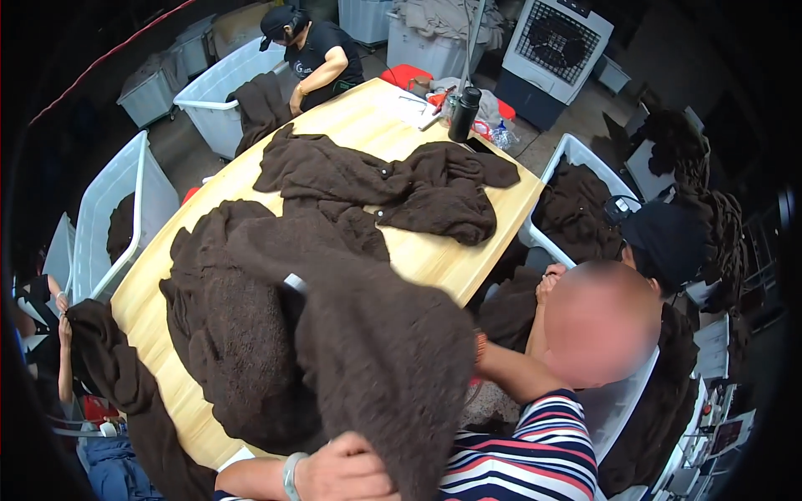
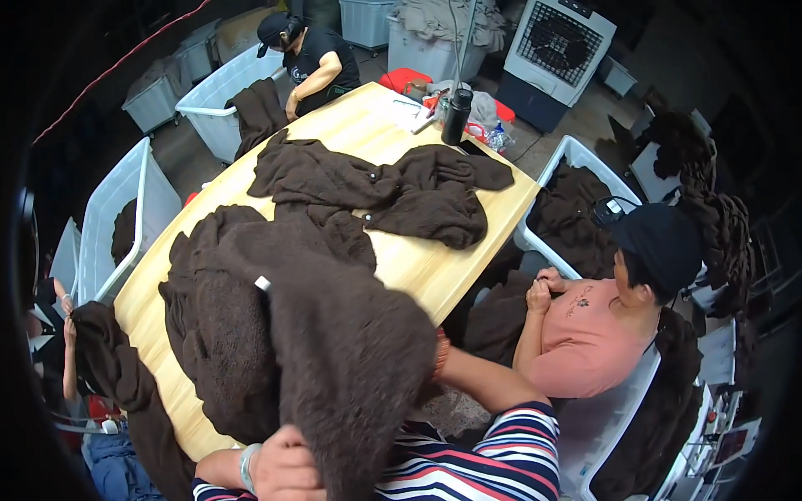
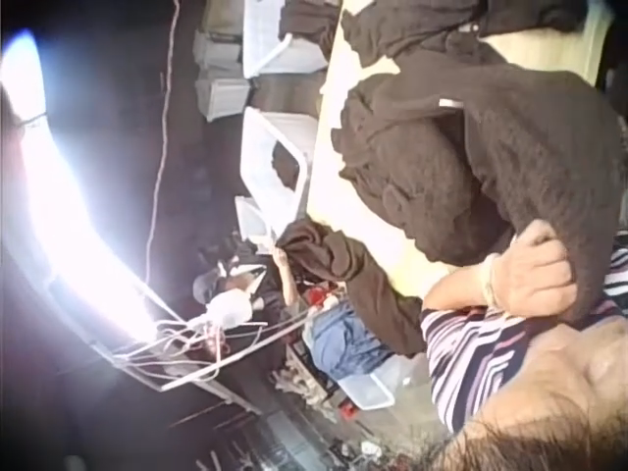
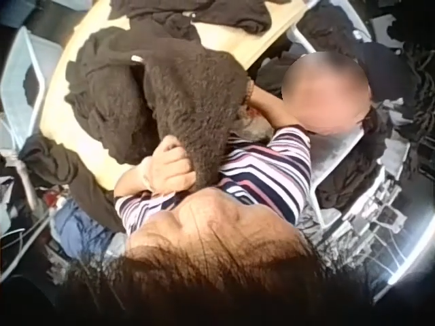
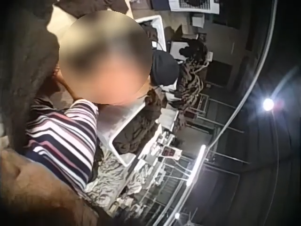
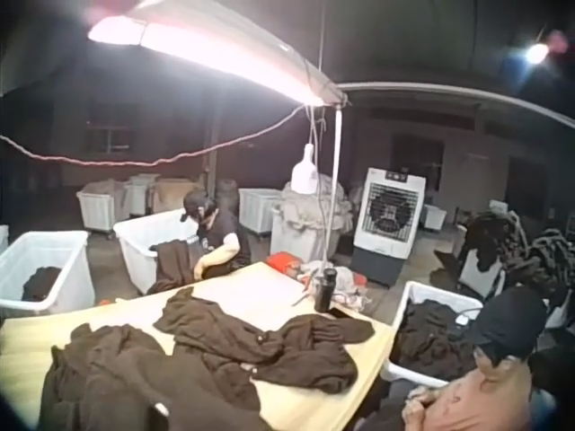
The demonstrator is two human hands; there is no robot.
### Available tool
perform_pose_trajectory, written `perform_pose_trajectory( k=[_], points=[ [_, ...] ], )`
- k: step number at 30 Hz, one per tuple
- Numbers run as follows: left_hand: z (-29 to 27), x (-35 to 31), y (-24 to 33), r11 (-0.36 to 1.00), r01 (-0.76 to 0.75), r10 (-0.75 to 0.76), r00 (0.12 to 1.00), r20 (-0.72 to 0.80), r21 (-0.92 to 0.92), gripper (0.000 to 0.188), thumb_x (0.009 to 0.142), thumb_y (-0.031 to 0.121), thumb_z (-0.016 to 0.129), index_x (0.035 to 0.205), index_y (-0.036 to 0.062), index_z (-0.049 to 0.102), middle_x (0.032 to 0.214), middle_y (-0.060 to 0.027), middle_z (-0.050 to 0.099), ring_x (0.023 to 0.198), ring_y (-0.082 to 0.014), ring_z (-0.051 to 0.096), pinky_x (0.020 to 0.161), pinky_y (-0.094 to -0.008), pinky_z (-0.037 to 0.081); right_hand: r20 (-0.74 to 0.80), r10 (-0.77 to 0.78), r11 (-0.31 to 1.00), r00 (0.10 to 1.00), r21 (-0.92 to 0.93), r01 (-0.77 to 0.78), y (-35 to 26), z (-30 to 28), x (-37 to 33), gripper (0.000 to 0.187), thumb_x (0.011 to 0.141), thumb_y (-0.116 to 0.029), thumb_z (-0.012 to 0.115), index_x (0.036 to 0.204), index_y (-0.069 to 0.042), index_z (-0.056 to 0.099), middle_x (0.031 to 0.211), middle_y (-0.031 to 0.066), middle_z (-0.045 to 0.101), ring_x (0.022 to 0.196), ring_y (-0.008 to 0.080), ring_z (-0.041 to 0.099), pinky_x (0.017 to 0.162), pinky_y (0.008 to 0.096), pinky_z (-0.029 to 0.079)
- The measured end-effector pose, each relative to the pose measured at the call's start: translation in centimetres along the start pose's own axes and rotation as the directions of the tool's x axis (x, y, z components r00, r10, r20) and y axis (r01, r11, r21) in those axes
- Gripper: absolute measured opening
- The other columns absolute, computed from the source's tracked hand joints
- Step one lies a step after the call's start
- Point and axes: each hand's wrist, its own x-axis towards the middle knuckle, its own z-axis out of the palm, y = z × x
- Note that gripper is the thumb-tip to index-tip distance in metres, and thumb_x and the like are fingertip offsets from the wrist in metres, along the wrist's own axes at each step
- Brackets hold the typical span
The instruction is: Trim loose threads from finished sweaters using scissors.
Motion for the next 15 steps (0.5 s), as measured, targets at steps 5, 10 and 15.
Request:
perform_pose_trajectory(
  k=[5,10,15],
  points=[
    [1.5,1.1,-5.3,0.959,0.182,-0.152,0.977,-0.150,0.216,0.017,0.069,0.010,0.066,0.085,0.0029,0.063,0.082,-0.0087,0.059,0.087,-0.0281,0.061,0.087,-0.0485,0.045,-0.076,0.294,0.836,0.953,-0.462,-0.295,5.2,-7.9,-0.9,0.051,0.099,-0.024,0.045,0.146,-0.007,0.034,0.150,0.0076,0.037,0.138,0.0209,0.032,0.116,0.0333,0.023],
    [3.4,6.3,-14.9,0.937,0.294,-0.225,0.921,-0.319,0.189,0.045,0.060,0.003,0.072,0.103,0.0026,0.059,0.107,-0.0136,0.057,0.108,-0.0330,0.053,0.091,-0.0440,0.040,-0.455,0.476,0.590,0.753,-0.469,-0.657,17.1,-20.4,-3.1,0.058,0.098,-0.032,0.043,0.149,-0.008,0.027,0.153,0.0077,0.031,0.141,0.0226,0.027,0.117,0.0324,0.017],
    [5.1,9.6,-26.5,0.874,0.481,-0.363,0.741,-0.565,0.069,0.031,0.075,0.005,0.067,0.103,-0.0023,0.056,0.098,-0.0183,0.058,0.099,-0.0353,0.053,0.086,-0.0400,0.045,-0.480,0.520,-0.147,0.707,-0.865,-0.479,12.9,-28.1,10.4,0.071,0.097,-0.050,0.039,0.150,-0.008,0.024,0.157,0.0105,0.021,0.146,0.0262,0.016,0.118,0.0374,0.016]
  ],
)
